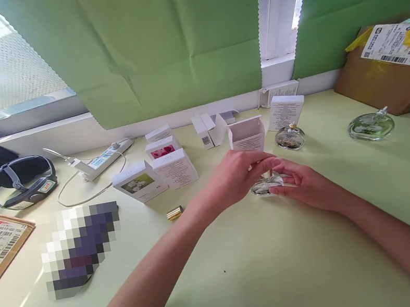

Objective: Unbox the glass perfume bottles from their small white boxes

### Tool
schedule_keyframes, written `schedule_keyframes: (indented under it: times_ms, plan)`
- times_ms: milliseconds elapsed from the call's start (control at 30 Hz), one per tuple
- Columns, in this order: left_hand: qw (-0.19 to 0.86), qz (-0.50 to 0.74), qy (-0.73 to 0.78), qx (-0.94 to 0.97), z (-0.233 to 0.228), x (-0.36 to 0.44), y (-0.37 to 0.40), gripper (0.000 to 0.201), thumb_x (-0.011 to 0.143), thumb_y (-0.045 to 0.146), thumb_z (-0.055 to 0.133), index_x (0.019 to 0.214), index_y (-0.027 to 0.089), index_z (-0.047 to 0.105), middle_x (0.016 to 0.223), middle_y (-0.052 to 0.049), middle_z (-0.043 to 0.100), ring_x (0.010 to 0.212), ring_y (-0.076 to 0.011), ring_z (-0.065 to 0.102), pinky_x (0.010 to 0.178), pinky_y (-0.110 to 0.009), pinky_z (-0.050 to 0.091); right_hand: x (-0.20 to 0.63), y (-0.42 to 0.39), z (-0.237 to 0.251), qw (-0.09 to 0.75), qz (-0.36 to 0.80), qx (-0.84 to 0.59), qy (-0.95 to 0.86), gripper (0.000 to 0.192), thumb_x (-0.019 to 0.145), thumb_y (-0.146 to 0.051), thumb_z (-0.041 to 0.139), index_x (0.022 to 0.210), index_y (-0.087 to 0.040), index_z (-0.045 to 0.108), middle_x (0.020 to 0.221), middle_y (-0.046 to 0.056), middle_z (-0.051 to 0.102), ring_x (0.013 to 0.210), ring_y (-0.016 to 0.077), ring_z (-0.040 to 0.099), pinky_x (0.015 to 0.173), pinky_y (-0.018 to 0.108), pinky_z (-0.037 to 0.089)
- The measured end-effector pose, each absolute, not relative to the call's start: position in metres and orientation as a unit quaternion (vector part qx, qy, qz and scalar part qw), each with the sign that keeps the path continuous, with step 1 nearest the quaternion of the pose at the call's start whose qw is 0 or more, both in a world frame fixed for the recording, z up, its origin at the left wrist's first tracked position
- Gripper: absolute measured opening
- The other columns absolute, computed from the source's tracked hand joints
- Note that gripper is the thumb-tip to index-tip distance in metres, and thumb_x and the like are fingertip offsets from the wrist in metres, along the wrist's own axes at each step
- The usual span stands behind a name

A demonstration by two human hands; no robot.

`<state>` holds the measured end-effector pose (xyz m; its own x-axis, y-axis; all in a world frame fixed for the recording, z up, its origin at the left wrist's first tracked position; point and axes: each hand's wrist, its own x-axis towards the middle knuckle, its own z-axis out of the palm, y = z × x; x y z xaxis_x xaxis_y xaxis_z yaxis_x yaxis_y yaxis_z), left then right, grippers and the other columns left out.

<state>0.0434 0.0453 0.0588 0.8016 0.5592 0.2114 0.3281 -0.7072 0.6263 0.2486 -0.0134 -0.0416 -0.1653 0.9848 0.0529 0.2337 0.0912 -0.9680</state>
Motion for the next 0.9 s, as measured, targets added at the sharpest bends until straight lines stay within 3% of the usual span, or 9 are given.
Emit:
schedule_keyframes:
  times_ms: [233, 400, 533, 900]
  plan:
    - [0.437, 0.184, 0.299, 0.828, 0.049, 0.049, 0.046, 0.047, 0.103, 0.052, 0.035, 0.100, 0.018, 0.068, 0.097, -0.003, 0.070, 0.084, -0.0152, 0.061, 0.071, -0.027, 0.043, 0.251, -0.013, -0.046, 0.408, 0.457, -0.493, -0.618, 0.038, 0.082, -0.050, 0.075, 0.113, -0.032, 0.066, 0.126, 0.005, 0.064, 0.123, 0.0309, 0.057, 0.106, 0.052, 0.046]
    - [0.516, 0.212, 0.322, 0.765, 0.040, 0.053, 0.048, 0.039, 0.098, 0.050, 0.048, 0.112, 0.019, 0.066, 0.111, -0.004, 0.070, 0.099, -0.0176, 0.062, 0.078, -0.026, 0.045, 0.248, -0.014, -0.042, 0.429, 0.477, -0.458, -0.615, 0.028, 0.085, -0.044, 0.074, 0.106, -0.028, 0.065, 0.122, 0.005, 0.063, 0.114, 0.0268, 0.061, 0.100, 0.046, 0.051]
    - [0.542, 0.219, 0.324, 0.744, 0.042, 0.054, 0.048, 0.033, 0.098, 0.043, 0.052, 0.116, 0.019, 0.066, 0.114, -0.006, 0.070, 0.108, -0.0192, 0.062, 0.087, -0.028, 0.046, 0.247, -0.014, -0.041, 0.434, 0.480, -0.453, -0.612, 0.027, 0.085, -0.041, 0.074, 0.106, -0.027, 0.064, 0.120, 0.005, 0.062, 0.110, 0.0253, 0.063, 0.098, 0.044, 0.053]
    - [0.570, 0.211, 0.301, 0.735, 0.034, 0.059, 0.051, 0.030, 0.097, 0.042, 0.054, 0.112, 0.021, 0.068, 0.110, -0.004, 0.070, 0.104, -0.0181, 0.062, 0.086, -0.029, 0.047, 0.248, -0.013, -0.044, 0.436, 0.483, -0.444, -0.616, 0.028, 0.086, -0.036, 0.074, 0.110, -0.028, 0.064, 0.118, 0.003, 0.062, 0.110, 0.0223, 0.062, 0.099, 0.041, 0.052]
